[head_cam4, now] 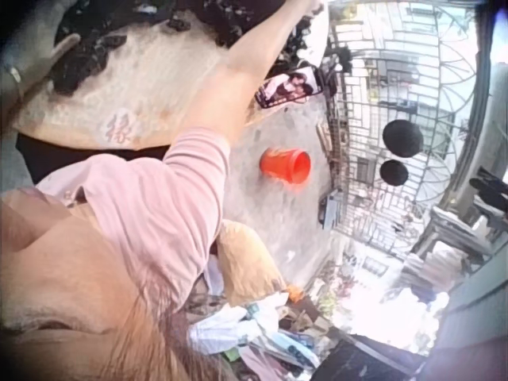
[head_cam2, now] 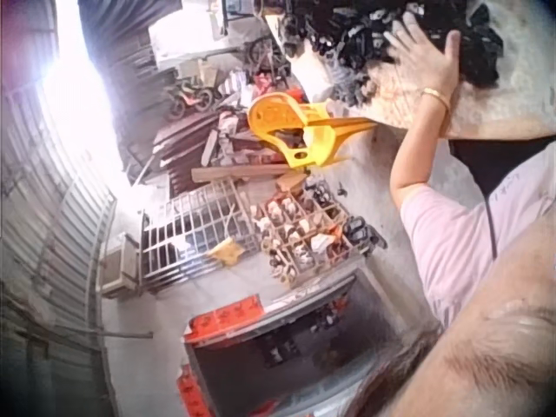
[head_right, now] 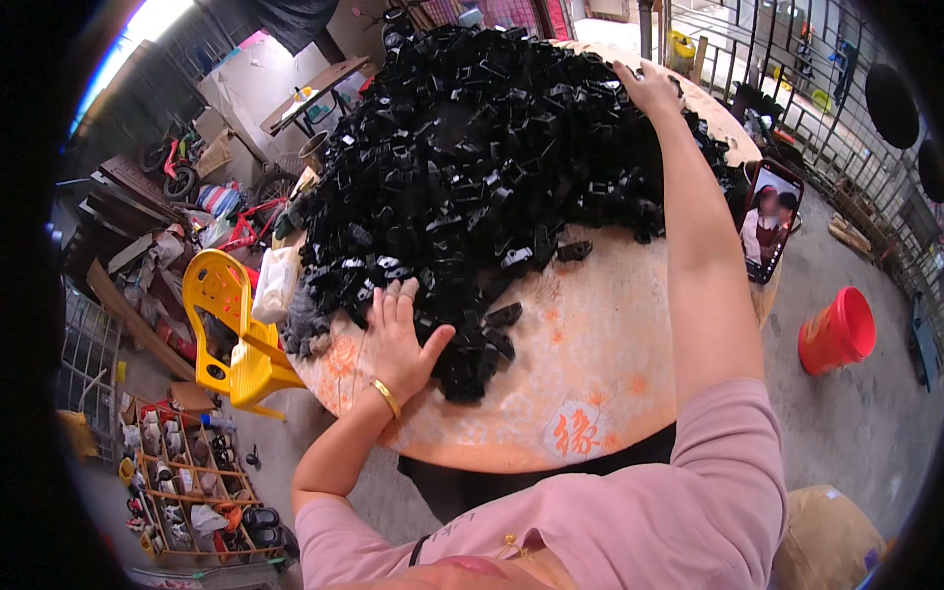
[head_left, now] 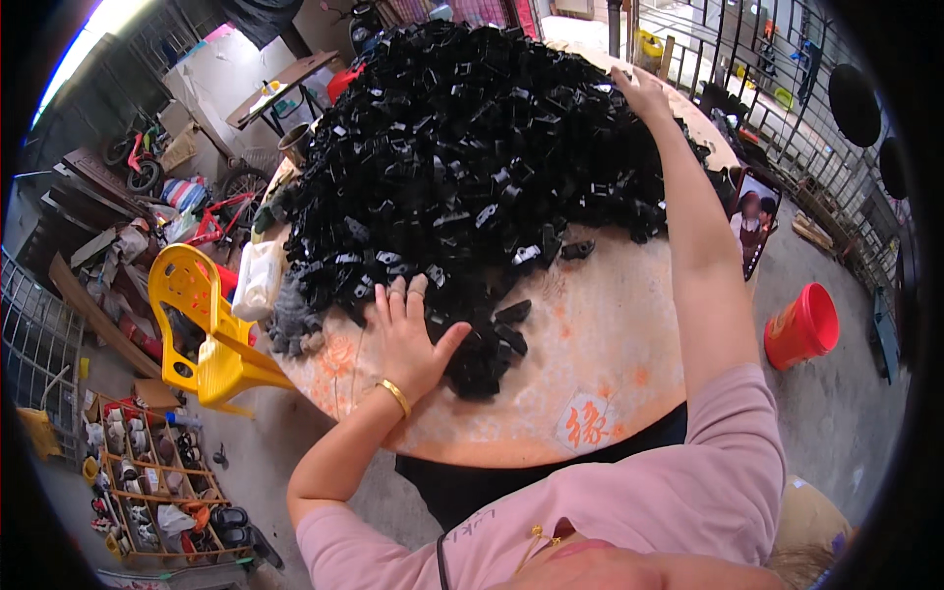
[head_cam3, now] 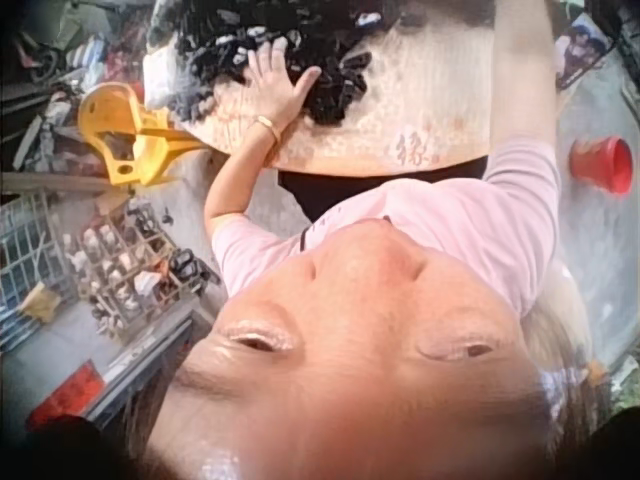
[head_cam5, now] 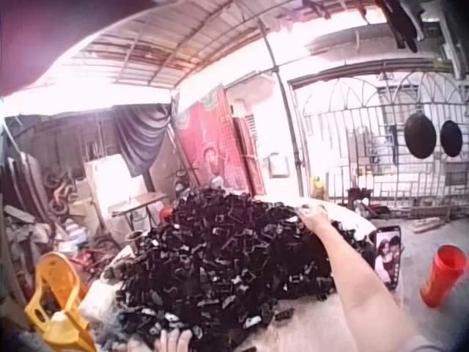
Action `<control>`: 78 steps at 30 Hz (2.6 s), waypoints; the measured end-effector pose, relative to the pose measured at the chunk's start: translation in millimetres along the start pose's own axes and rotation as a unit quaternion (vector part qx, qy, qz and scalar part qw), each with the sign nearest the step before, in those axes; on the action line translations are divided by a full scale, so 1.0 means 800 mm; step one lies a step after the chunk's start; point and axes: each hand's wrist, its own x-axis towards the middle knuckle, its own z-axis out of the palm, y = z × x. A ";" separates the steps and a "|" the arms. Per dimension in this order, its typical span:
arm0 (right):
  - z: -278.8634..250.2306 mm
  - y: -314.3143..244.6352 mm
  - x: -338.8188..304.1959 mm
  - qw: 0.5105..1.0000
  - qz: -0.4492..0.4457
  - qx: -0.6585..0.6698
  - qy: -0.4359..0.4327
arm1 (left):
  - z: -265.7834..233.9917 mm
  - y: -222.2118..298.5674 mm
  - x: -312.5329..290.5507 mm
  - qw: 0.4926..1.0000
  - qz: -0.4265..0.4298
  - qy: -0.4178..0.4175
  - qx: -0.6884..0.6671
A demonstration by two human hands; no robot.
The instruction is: The person assembles plastic components by taking pieces from a pile, fitting them together by hand, and placing the assembled parts onto the table.
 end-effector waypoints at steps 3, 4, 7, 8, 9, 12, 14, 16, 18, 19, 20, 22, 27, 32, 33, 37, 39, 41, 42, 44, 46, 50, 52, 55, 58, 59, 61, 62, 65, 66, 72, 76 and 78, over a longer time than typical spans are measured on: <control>0.027 -0.019 -0.004 0.994 0.024 0.024 -0.101 | 0.003 0.004 -0.001 1.000 0.012 0.004 -0.005; 0.031 -0.057 -0.019 0.991 -0.015 0.031 -0.128 | 0.002 0.001 -0.005 1.000 0.005 0.004 -0.008; 0.023 -0.100 -0.036 0.988 -0.107 -0.020 -0.108 | -0.004 0.006 -0.001 1.000 0.014 -0.004 -0.020; 0.013 -0.116 -0.042 0.982 -0.142 -0.032 -0.118 | -0.005 0.005 0.000 1.000 0.014 -0.005 -0.020; 0.011 -0.114 -0.044 0.979 -0.151 0.041 -0.129 | -0.005 0.005 0.001 0.999 0.033 0.005 -0.023; 0.016 -0.144 -0.077 0.950 -0.195 0.131 -0.207 | -0.008 0.012 0.006 0.996 0.047 -0.002 -0.081; 0.042 -0.146 -0.108 0.964 -0.224 0.126 -0.066 | 0.004 0.015 0.014 0.992 0.069 0.000 -0.102; 0.029 -0.157 -0.138 0.958 -0.250 0.131 -0.050 | 0.007 0.018 0.013 0.993 0.060 -0.002 -0.101; 0.018 -0.151 -0.159 0.953 -0.273 0.133 -0.026 | 0.004 0.028 0.006 0.993 0.055 -0.006 -0.105; 0.016 -0.141 -0.166 0.942 -0.295 0.160 -0.019 | -0.008 0.040 0.001 0.993 0.076 -0.026 -0.092; 0.015 -0.131 -0.174 0.930 -0.317 0.186 -0.013 | -0.018 0.052 -0.005 0.991 0.096 -0.045 -0.080; 0.002 -0.142 -0.214 0.923 -0.313 0.224 -0.017 | -0.029 0.065 -0.026 0.980 0.174 -0.088 -0.026; -0.012 -0.133 -0.251 0.899 -0.399 0.169 0.061 | -0.005 0.114 -0.021 0.927 0.339 -0.161 0.019; -0.020 -0.131 -0.268 0.884 -0.433 0.126 0.123 | 0.030 0.179 -0.011 0.797 0.582 -0.130 -0.094; -0.019 -0.130 -0.270 0.884 -0.429 0.148 0.114 | 0.036 0.186 -0.009 0.795 0.583 -0.151 -0.079; -0.034 -0.112 -0.285 0.899 -0.406 0.159 0.046 | 0.056 0.176 0.040 0.854 0.494 -0.159 -0.031; -0.049 -0.109 -0.294 0.904 -0.401 0.149 0.005 | 0.063 0.159 0.058 0.873 0.474 -0.108 -0.039; -0.061 -0.105 -0.302 0.903 -0.404 0.142 -0.016 | 0.060 0.147 0.063 0.875 0.473 -0.090 -0.047; -0.066 -0.100 -0.303 0.898 -0.409 0.150 -0.051 | 0.055 0.148 0.064 0.875 0.474 -0.089 -0.047; -0.074 -0.095 -0.311 0.899 -0.397 0.151 -0.110 | 0.040 0.149 0.061 0.881 0.434 -0.122 -0.143; -0.075 -0.086 -0.309 0.890 -0.392 0.183 -0.145 | 0.026 0.151 0.062 0.898 0.362 -0.123 -0.216; -0.076 -0.087 -0.304 0.898 -0.369 0.196 -0.141 | 0.012 0.125 0.075 0.971 0.215 0.012 -0.099; -0.076 -0.086 -0.304 0.905 -0.364 0.212 -0.060 | 0.001 0.116 0.074 0.975 0.197 -0.022 -0.103; -0.084 -0.089 -0.297 0.896 -0.402 0.188 -0.003 | -0.013 0.109 0.071 0.972 0.150 -0.143 -0.108; -0.100 -0.091 -0.302 0.900 -0.399 0.164 -0.052 | -0.011 0.106 0.069 0.975 0.164 -0.120 -0.093; -0.110 -0.093 -0.306 0.912 -0.364 0.153 -0.109 | -0.009 0.108 0.067 0.975 0.163 -0.119 -0.093; -0.122 -0.089 -0.309 0.912 -0.349 0.125 -0.173 | 0.002 0.120 0.060 0.983 0.166 -0.058 -0.053; -0.121 -0.085 -0.309 0.911 -0.352 0.127 -0.172 | 0.010 0.123 0.058 0.982 0.179 -0.039 -0.038; -0.118 -0.075 -0.309 0.905 -0.371 0.063 -0.199 | 0.025 0.139 0.050 0.982 0.186 -0.029 0.014; -0.117 -0.078 -0.309 0.910 -0.354 0.074 -0.204 | 0.024 0.139 0.049 0.982 0.186 -0.027 0.015; -0.110 -0.081 -0.303 0.909 -0.365 0.160 -0.125 | 0.012 0.129 0.060 0.986 0.149 0.023 -0.078; -0.116 -0.090 -0.301 0.934 -0.268 0.220 -0.090 | 0.016 0.125 0.076 0.960 0.249 0.079 -0.105; -0.112 -0.089 -0.302 0.924 -0.174 0.299 -0.166 | 0.023 0.135 0.067 0.948 0.296 -0.008 -0.118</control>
